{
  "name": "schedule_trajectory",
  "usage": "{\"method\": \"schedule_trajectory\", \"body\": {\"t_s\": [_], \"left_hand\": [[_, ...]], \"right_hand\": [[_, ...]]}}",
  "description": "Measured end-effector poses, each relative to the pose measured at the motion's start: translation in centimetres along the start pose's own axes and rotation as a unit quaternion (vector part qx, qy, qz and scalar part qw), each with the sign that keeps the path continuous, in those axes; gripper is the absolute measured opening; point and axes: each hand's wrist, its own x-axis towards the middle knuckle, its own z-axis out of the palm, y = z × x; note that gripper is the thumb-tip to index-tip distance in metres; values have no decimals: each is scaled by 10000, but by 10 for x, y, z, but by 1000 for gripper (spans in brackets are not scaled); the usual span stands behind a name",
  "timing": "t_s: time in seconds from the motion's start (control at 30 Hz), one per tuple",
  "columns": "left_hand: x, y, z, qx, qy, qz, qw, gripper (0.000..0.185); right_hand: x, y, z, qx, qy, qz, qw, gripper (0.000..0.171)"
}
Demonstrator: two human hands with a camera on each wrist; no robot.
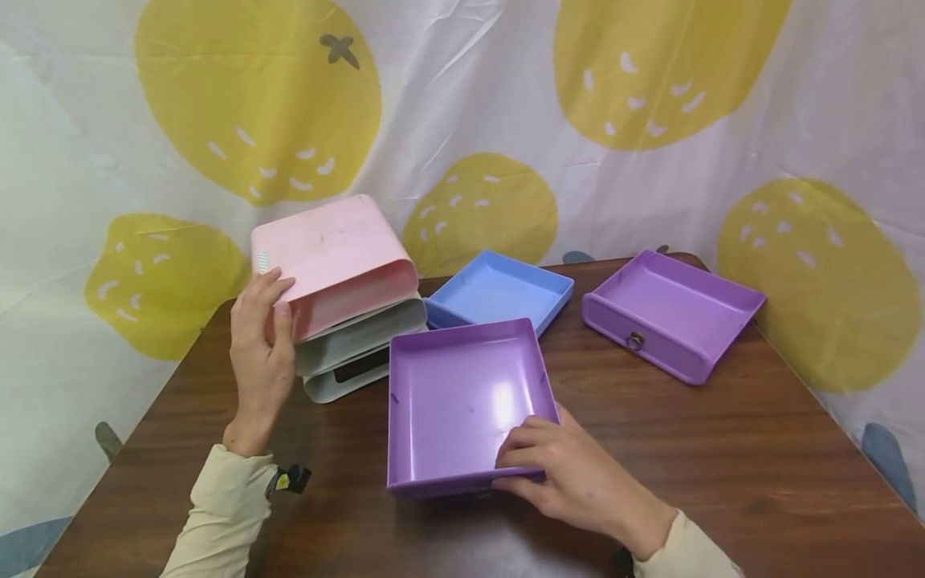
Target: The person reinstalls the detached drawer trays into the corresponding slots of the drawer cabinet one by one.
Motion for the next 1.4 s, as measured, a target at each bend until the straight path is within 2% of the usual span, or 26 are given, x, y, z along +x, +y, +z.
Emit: {"method": "schedule_trajectory", "body": {"t_s": [0.53, 0.7, 1.1, 1.4], "left_hand": [[-1, -1, 0, 30, -68, -95, 9999, 29], [-1, -1, -1, 31, -67, -102, 9999, 29], [0, -2, -1, -17, -30, -103, 9999, 28], [1, -1, -1, -28, -19, -92, 10000, 28]], "right_hand": [[15, -1, 14, 1, -122, -72, 9999, 18], [18, -1, 20, 114, -241, -175, 9995, 16], [29, 0, 28, 247, -539, -21, 9982, 8], [35, 3, 33, 249, -570, -131, 9980, 6]]}}
